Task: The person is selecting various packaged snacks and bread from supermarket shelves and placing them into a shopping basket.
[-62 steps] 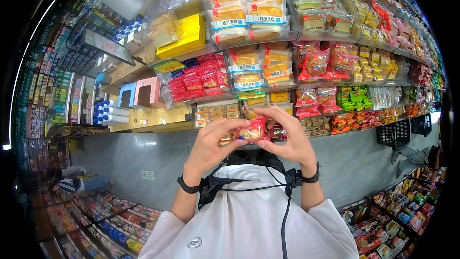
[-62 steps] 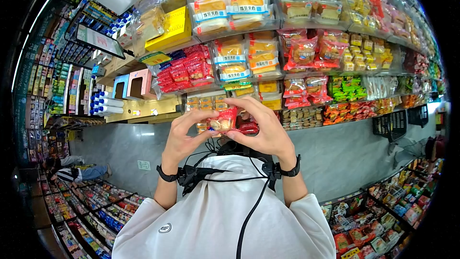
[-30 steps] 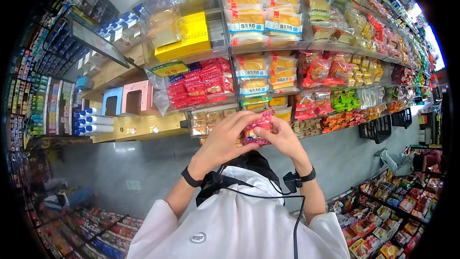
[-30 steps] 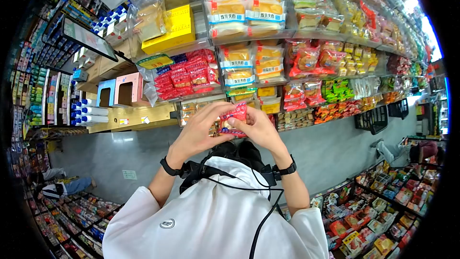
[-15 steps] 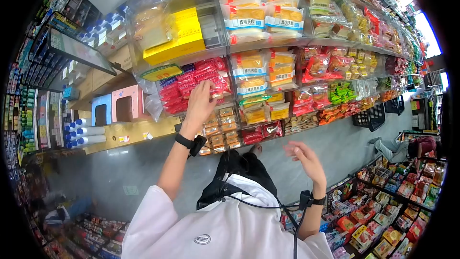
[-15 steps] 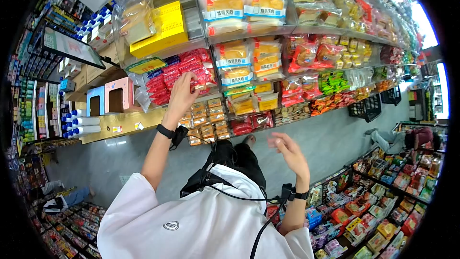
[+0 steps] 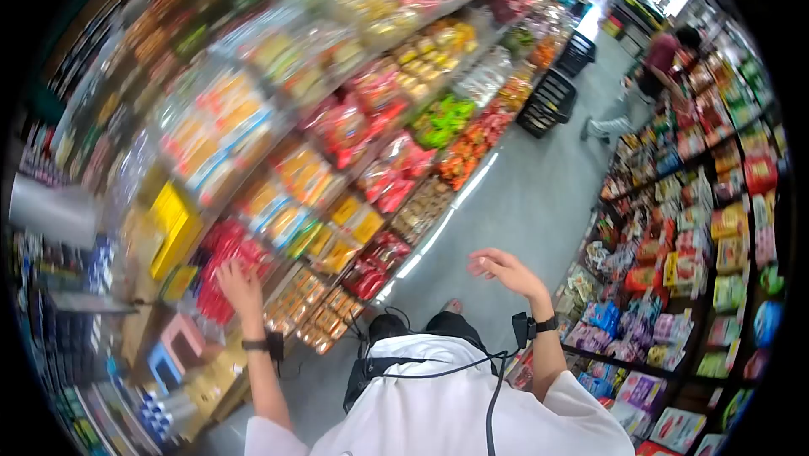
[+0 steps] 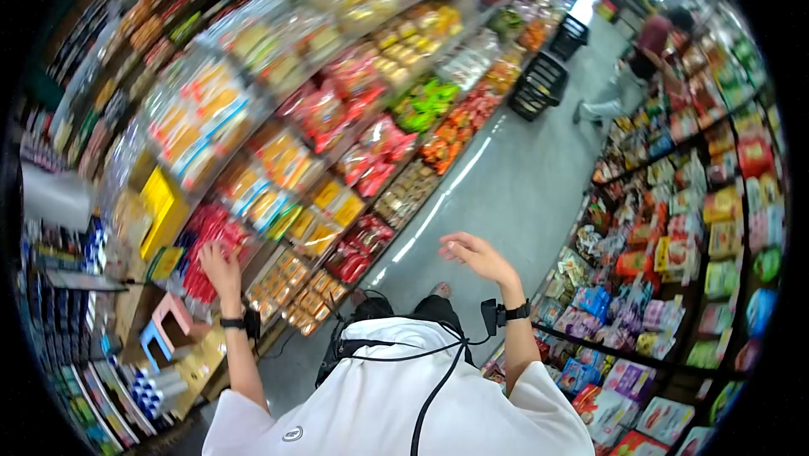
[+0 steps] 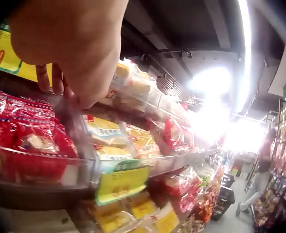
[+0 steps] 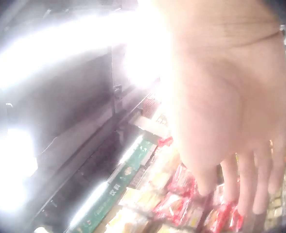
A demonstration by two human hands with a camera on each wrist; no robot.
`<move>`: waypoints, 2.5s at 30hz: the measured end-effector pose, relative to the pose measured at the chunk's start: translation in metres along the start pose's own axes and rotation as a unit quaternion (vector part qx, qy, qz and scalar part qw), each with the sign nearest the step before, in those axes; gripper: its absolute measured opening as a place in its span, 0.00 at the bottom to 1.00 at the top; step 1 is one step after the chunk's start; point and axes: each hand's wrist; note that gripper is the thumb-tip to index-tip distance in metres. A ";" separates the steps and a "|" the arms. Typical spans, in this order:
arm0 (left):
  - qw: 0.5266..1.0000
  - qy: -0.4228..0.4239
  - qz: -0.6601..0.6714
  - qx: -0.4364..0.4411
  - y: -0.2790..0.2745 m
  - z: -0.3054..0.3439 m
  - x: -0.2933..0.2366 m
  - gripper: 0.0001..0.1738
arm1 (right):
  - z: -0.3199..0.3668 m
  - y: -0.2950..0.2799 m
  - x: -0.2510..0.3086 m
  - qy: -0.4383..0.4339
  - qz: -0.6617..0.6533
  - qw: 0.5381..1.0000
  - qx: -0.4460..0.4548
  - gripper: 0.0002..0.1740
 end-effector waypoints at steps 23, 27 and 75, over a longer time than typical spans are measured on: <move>0.843 -0.238 0.049 0.480 0.190 0.290 -0.177 0.16 | 0.202 -0.082 -0.642 0.319 -0.410 0.805 -0.287 0.20; 0.835 -0.238 0.108 0.483 0.243 0.257 -0.244 0.16 | 0.207 -0.080 -0.615 0.363 -0.451 0.763 -0.287 0.21; 0.852 -0.245 0.375 0.270 0.544 -0.253 -0.925 0.04 | -0.297 -1.133 -0.382 0.197 -0.170 0.930 -0.260 0.19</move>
Point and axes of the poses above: each hand's wrist, its own z-axis away from the middle knuckle, its own y-axis out of the palm, x = y × z, and after that the axes turned 1 degree about -z, right-handed
